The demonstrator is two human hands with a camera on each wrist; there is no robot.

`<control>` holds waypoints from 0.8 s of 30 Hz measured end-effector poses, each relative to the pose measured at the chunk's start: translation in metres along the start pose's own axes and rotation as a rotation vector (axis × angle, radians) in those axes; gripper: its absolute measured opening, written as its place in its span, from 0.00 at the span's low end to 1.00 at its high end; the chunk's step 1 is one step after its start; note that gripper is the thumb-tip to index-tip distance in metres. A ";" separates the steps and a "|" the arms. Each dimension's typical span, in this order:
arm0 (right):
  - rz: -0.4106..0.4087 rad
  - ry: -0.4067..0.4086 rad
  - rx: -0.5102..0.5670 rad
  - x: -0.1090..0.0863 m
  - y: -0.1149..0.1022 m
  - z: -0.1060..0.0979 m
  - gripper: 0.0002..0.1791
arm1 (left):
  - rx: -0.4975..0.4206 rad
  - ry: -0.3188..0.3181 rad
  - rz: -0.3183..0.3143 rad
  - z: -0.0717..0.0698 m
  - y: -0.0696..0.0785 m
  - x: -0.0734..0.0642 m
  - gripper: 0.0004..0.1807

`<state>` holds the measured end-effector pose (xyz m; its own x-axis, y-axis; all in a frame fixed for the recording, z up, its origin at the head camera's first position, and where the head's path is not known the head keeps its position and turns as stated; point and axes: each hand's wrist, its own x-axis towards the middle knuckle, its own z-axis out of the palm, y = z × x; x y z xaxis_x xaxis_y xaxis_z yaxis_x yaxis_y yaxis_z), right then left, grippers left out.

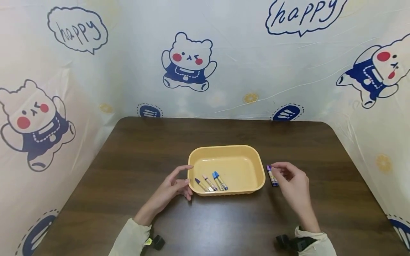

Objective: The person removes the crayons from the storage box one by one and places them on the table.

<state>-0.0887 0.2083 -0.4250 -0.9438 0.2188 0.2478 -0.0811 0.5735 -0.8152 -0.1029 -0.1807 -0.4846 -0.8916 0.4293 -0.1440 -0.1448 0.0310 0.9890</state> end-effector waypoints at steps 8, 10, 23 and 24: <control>-0.090 -0.177 0.038 0.001 -0.027 0.033 0.05 | -0.013 -0.002 0.000 -0.002 -0.002 0.000 0.28; -0.107 -0.221 0.031 0.003 -0.033 0.044 0.06 | -0.014 -0.004 0.006 -0.002 -0.002 0.000 0.28; -0.054 -0.444 -0.104 0.013 -0.048 0.104 0.08 | -0.015 -0.007 0.004 -0.002 -0.003 0.000 0.28; -0.051 -0.461 -0.126 0.013 -0.047 0.108 0.08 | -0.017 -0.009 0.002 -0.002 -0.003 0.000 0.28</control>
<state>-0.1317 0.0990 -0.4398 -0.9857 -0.1683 0.0042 -0.1179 0.6721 -0.7310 -0.1033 -0.1828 -0.4873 -0.8881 0.4374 -0.1413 -0.1503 0.0144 0.9885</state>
